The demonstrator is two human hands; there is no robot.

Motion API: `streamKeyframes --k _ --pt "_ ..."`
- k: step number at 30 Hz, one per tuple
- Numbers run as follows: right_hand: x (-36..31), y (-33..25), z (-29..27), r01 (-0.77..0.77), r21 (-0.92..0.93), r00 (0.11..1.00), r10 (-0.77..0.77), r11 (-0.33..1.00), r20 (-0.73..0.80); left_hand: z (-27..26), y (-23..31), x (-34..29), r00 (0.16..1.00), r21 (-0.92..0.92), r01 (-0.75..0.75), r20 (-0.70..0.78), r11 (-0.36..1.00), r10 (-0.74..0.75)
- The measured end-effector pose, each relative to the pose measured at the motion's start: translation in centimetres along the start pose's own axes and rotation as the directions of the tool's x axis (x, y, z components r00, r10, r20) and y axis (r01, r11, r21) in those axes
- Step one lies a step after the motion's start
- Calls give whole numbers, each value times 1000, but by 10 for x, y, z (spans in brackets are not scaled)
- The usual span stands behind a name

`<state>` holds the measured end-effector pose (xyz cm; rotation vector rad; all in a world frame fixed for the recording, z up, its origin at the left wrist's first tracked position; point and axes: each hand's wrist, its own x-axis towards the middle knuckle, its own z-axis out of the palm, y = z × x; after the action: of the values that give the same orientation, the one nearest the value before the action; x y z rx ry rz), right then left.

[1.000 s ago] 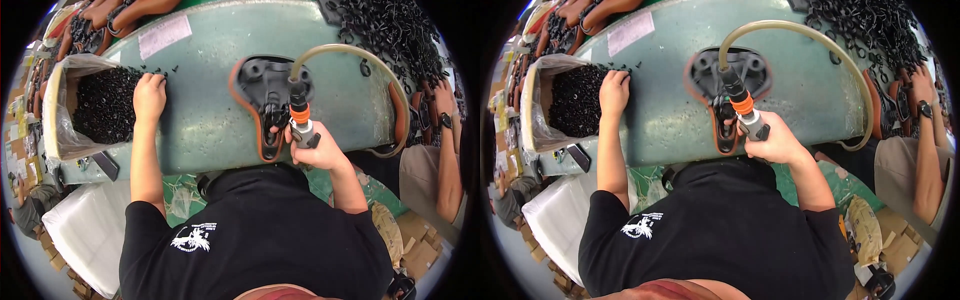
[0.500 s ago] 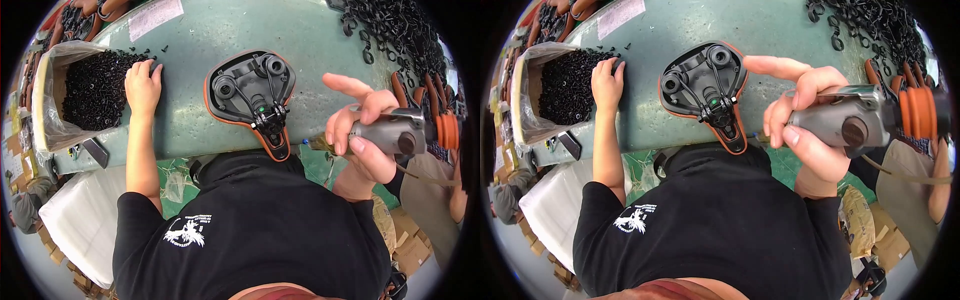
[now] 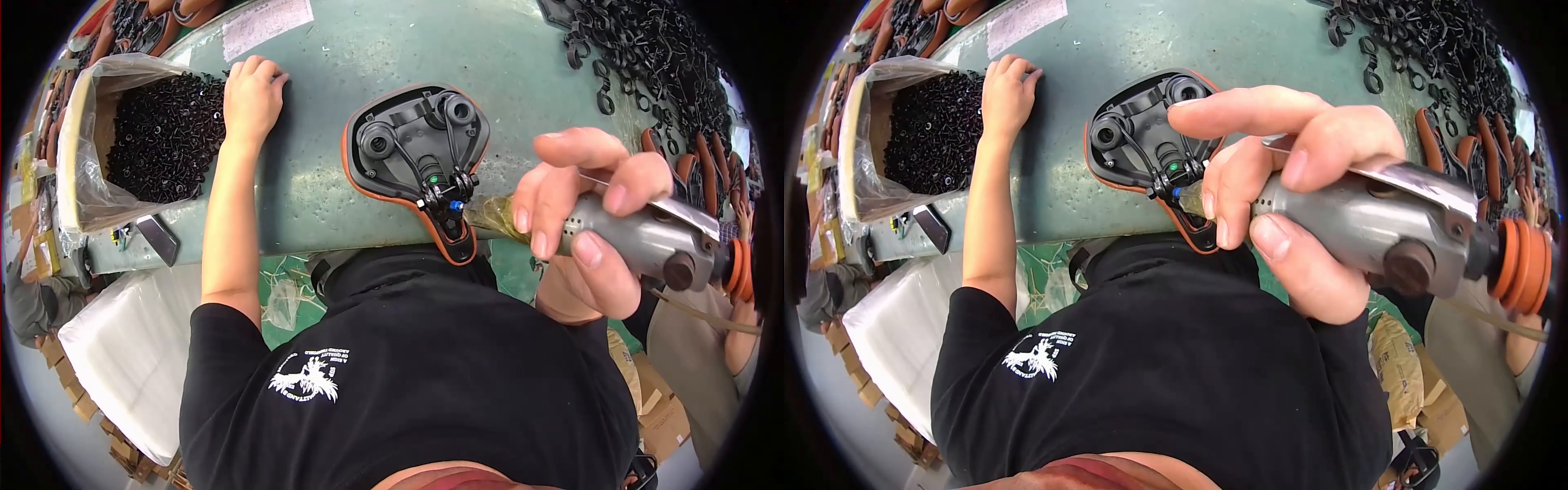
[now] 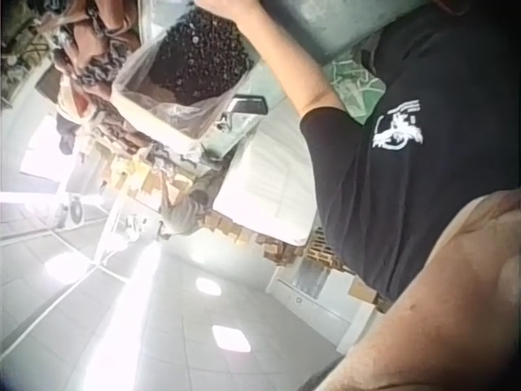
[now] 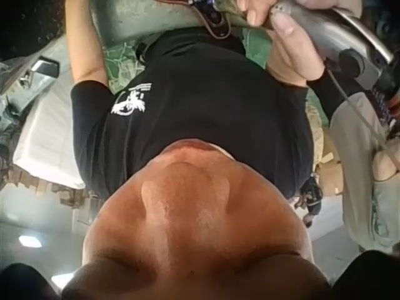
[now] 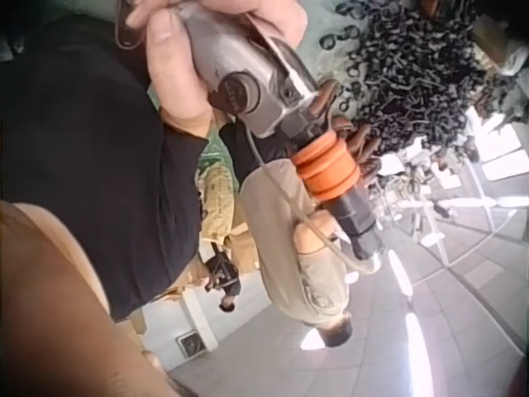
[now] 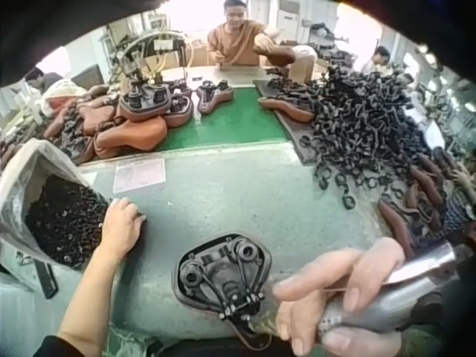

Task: Assembling bicycle seats by using a pneumatic screwdriver to secure components.

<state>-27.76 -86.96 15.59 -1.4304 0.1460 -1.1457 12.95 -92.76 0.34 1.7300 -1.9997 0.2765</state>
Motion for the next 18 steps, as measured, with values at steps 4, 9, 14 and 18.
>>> streamKeyframes --k 4,9,14,18 --pt "7 -6 3 145 -30 988 -143 989 57 -23 54 -19 935 -802 296 131 518 -330" --pt "23 -12 16 110 33 981 -114 993 156 -85 157 -63 915 -851 352 401 -391 -49" --pt "26 1 29 129 94 983 -140 987 115 -76 187 -83 928 -755 279 371 -593 -35" --pt "22 -8 41 55 26 997 -56 998 43 -75 186 -79 950 -883 268 308 -385 -44"
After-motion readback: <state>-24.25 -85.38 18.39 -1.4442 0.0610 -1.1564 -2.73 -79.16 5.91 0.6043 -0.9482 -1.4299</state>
